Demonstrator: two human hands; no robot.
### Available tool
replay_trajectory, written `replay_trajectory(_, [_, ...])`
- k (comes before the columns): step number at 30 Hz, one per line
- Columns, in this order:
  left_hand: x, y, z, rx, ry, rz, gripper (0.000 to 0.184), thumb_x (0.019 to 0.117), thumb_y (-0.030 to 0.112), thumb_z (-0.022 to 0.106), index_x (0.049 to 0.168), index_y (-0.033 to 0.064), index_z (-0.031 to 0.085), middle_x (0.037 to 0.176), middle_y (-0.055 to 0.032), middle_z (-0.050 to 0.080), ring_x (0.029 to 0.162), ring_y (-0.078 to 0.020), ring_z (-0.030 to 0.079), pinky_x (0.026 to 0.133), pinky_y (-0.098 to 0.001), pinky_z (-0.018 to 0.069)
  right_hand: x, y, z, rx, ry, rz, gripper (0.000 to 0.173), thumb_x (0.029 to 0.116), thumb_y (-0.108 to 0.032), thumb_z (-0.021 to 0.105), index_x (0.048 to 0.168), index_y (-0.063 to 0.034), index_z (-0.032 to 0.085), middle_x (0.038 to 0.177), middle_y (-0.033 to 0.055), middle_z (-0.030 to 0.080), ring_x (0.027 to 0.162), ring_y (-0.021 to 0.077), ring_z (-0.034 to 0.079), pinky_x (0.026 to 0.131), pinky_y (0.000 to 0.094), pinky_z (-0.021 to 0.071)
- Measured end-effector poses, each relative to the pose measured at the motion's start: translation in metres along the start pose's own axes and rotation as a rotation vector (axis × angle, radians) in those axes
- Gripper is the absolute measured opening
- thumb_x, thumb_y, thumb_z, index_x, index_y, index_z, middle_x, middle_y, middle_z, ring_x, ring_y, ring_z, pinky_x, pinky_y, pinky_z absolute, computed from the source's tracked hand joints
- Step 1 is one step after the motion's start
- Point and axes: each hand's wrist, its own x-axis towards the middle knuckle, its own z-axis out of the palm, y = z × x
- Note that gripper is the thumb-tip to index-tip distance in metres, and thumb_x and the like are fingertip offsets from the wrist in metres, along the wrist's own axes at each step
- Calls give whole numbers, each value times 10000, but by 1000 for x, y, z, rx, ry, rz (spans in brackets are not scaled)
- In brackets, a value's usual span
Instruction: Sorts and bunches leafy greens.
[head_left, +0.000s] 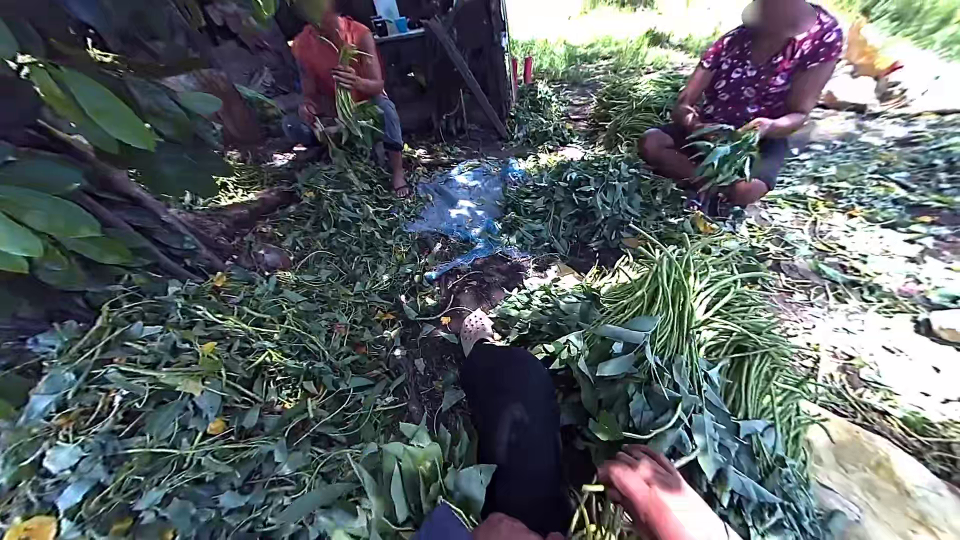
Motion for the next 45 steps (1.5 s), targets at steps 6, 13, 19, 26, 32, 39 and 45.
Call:
replay_trajectory(6, [-10,13,-32,-45,-181,-124,421,1106,199,389,1465,-9,462,1235,-342,640,1178,-539,611,981,-680,458,15,16,-3,236,41,5,430,1099,-330,388,1288,-96,696,1356,115,673,1317,290,603,1127,490,467])
replay_trajectory(13, [-4,-50,-21,-334,-161,195,755,830,216,857,1439,18,457,1305,-246,614,1179,-400,626,1000,-602,493,2,-36,10,383,-653,52,804,921,-612,651,1443,-11,539,1354,233,635,1316,372,579,1185,557,352])
replay_trajectory(19, [-45,-79,-53,-418,362,388,480,938,144,714,1391,71,573,1426,-156,569,1309,-268,566,1103,-449,479,1,-39,17,363,-690,102,665,1010,-583,522,1218,40,624,1085,261,702,1097,424,674,1038,597,465])
replay_trajectory(26, [-101,-72,-45,-181,554,262,162,1009,97,603,1094,24,720,1077,-174,720,1014,-335,708,877,-526,580,8,-36,23,481,-496,267,575,1034,-419,572,1503,-96,489,1355,212,636,1251,386,623,1068,654,436])
replay_trajectory(32, [-66,-84,4,-39,531,88,224,934,165,716,1130,57,734,1149,-203,691,1156,-445,628,916,-603,540,12,-36,38,379,-141,-104,170,1012,-215,623,1070,-87,720,1112,147,722,1079,315,704,947,523,562])
replay_trajectory(39, [-77,-90,-8,-154,547,106,207,929,222,732,1042,53,770,1008,-214,699,1034,-449,646,884,-620,518,32,-51,18,625,-91,-46,132,996,-106,630,1009,7,698,1107,186,709,1124,333,671,997,488,537])
replay_trajectory(45, [-138,-100,-55,-159,640,263,228,1013,247,644,1068,44,731,1023,-153,752,1089,-359,694,1117,-726,293,46,-69,-8,753,-15,-21,142,1021,-83,597,1052,43,652,1007,192,687,956,255,694,891,394,579])
